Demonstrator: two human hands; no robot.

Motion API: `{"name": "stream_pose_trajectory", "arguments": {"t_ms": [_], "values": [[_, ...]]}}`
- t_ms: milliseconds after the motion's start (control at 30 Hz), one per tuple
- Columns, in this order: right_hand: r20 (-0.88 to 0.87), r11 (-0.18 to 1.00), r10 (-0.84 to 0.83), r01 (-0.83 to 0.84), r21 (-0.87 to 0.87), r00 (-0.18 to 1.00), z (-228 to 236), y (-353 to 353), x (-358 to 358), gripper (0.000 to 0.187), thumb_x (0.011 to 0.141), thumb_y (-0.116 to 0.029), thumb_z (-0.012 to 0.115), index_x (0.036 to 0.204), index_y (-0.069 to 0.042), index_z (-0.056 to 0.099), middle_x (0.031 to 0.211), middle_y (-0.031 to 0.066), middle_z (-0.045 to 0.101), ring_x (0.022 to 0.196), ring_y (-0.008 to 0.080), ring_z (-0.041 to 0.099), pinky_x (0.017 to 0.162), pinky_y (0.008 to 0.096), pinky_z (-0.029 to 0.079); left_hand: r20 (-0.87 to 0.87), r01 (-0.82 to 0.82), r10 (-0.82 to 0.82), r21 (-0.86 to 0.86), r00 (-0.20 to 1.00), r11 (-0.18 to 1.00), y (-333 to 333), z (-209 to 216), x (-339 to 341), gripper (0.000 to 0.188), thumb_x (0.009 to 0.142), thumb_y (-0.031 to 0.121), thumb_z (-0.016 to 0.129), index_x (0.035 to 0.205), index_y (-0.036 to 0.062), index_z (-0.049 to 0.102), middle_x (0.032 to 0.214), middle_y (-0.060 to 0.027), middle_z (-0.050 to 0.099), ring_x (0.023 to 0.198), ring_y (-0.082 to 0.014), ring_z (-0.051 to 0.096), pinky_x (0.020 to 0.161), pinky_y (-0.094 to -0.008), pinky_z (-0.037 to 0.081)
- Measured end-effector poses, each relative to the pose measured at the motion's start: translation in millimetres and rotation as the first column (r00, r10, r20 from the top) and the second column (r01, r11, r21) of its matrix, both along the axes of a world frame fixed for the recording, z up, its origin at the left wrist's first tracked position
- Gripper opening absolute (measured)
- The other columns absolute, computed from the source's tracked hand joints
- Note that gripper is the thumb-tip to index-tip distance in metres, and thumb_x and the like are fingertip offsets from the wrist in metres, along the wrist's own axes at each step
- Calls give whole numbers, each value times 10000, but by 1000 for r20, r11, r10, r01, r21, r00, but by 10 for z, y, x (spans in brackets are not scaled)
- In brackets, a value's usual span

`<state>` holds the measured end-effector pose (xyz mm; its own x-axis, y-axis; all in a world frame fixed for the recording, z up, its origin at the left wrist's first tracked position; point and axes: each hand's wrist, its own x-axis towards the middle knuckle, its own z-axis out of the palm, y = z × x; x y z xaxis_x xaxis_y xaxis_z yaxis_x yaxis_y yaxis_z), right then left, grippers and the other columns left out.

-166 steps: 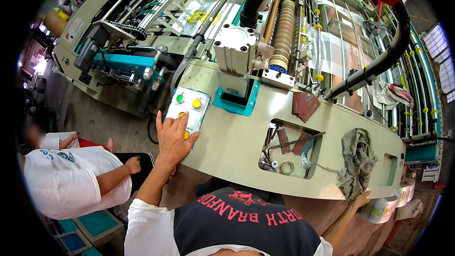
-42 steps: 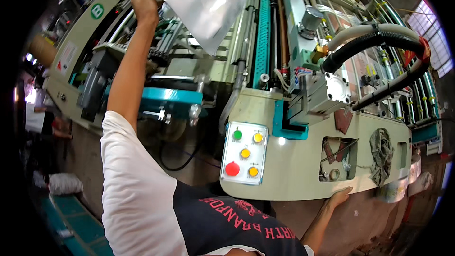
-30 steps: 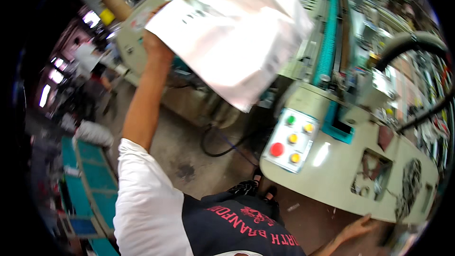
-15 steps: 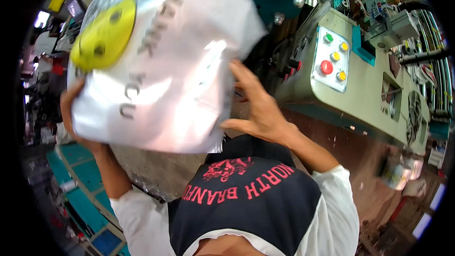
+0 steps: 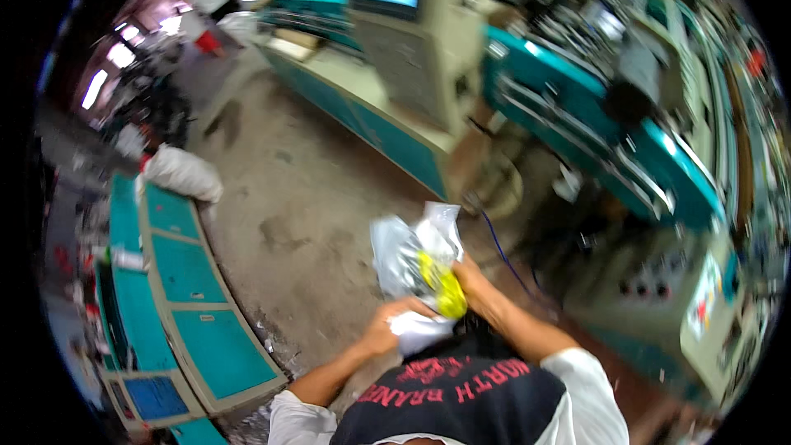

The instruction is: The person cuts a white plastic bag with shears, walks to a different machine to interact with a touchscreen and adjust internal components, and eventually removes a printed bag with a yellow smiley face.

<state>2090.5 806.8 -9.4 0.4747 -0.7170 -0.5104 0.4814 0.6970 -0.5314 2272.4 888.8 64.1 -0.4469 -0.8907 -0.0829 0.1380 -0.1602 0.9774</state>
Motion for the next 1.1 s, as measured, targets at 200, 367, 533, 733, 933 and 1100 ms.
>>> {"name": "stream_pose_trajectory", "arguments": {"t_ms": [200,367,533,733,933,1100], "values": [[-74,956,150,-164,-245,986,-54,-848,833,439,867,-5,589,1293,-26,484,1087,95,638,895,159,642,776,276,544,-95,-135,158,215,983,967,-625,-152,593,214,837,-13,538,1030,-5,631,1034,-73,636,985,-148,582,896,-272,435],[-80,849,501,-507,-148,862,116,-1469,1918,222,896,-91,598,1106,-18,604,990,74,668,820,141,656,706,269,555,243,-583,638,-263,731,769,-755,67,1562,268,755,-56,629,1019,-10,619,1042,-77,627,991,-137,576,887,-278,442],[-138,511,763,-721,-468,631,60,-1811,3141,295,911,-86,532,1197,-21,554,1082,16,634,941,93,584,835,256,480,196,-969,967,-154,163,194,-763,-215,2174,509,755,-38,648,1214,5,433,1066,-114,583,1021,-200,565,881,-315,454],[-185,0,981,-951,-310,60,221,-2399,4619,366,912,-142,542,1260,-34,509,1113,9,612,945,69,565,812,237,473,279,-909,893,-125,353,398,-1109,-549,3440,515,775,65,664,1238,-32,461,1267,-149,494,1177,-213,474,990,-349,378],[-327,370,814,-862,-347,481,233,-3305,6089,394,941,-241,552,1281,-61,468,1094,28,597,954,77,554,776,256,477,-74,-959,984,222,163,175,-2399,-112,5025,353,811,43,614,1144,-39,534,1114,-107,596,991,-202,582,881,-341,450],[-303,544,668,-724,-425,680,722,-4418,6794,526,945,-317,533,1375,-100,320,1322,143,496,1045,195,568,800,325,502,159,-895,987,-438,12,81,-3273,23,6415,270,810,-17,579,1078,-49,557,1030,-92,607,909,-153,577,785,-309,484]]}}
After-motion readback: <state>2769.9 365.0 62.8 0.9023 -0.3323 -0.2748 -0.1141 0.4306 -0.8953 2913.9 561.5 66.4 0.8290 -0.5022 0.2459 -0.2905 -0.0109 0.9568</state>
